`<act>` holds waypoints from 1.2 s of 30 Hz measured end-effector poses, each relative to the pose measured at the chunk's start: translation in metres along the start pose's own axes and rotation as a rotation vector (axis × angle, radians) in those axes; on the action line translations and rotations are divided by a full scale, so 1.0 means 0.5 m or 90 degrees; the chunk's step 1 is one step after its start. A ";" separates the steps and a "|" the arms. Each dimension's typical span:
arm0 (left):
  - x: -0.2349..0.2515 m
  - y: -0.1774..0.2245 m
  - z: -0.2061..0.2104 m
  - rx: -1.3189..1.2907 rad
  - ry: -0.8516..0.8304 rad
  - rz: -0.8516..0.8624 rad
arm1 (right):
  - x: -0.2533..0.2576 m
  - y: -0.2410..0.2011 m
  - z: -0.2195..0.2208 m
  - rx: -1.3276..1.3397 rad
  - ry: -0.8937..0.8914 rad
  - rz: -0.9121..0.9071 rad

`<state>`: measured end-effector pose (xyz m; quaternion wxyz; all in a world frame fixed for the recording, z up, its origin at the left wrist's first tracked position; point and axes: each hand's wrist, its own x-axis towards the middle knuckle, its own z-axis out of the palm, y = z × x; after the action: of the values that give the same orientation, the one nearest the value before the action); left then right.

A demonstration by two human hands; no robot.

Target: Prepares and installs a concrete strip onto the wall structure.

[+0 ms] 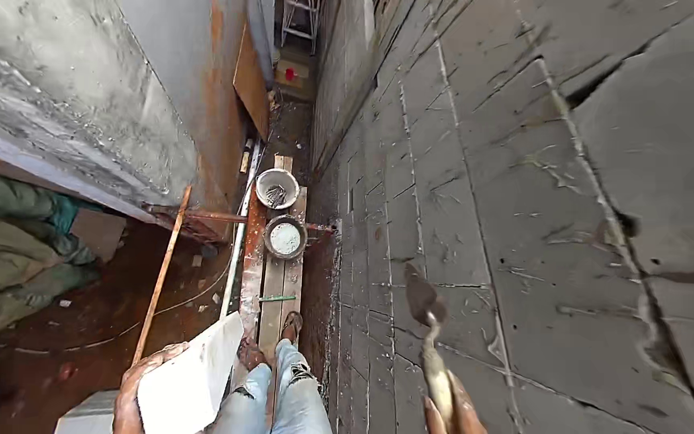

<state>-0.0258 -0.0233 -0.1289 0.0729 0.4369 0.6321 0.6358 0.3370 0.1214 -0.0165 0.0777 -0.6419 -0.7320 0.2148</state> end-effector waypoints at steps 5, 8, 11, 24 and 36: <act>-0.099 -0.216 0.072 0.029 0.036 -0.090 | 0.362 0.125 0.600 -0.004 -0.271 0.095; -0.163 -0.375 0.122 0.090 0.068 -0.140 | 0.545 0.125 0.908 -0.072 -0.348 0.069; -0.236 -0.526 0.170 0.103 0.068 -0.165 | 0.687 0.132 1.141 -0.101 -0.369 0.060; -0.231 -0.897 0.322 0.096 -0.015 -0.080 | 0.867 0.253 1.568 0.246 -0.422 0.246; -0.036 -0.996 0.404 0.084 -0.211 -0.198 | 0.683 0.312 1.200 0.647 -0.310 0.168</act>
<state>-0.1130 0.2092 -0.6055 0.2439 0.4368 0.7113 0.4938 0.1888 0.3378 -0.6738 0.1781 -0.5417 -0.4472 0.6890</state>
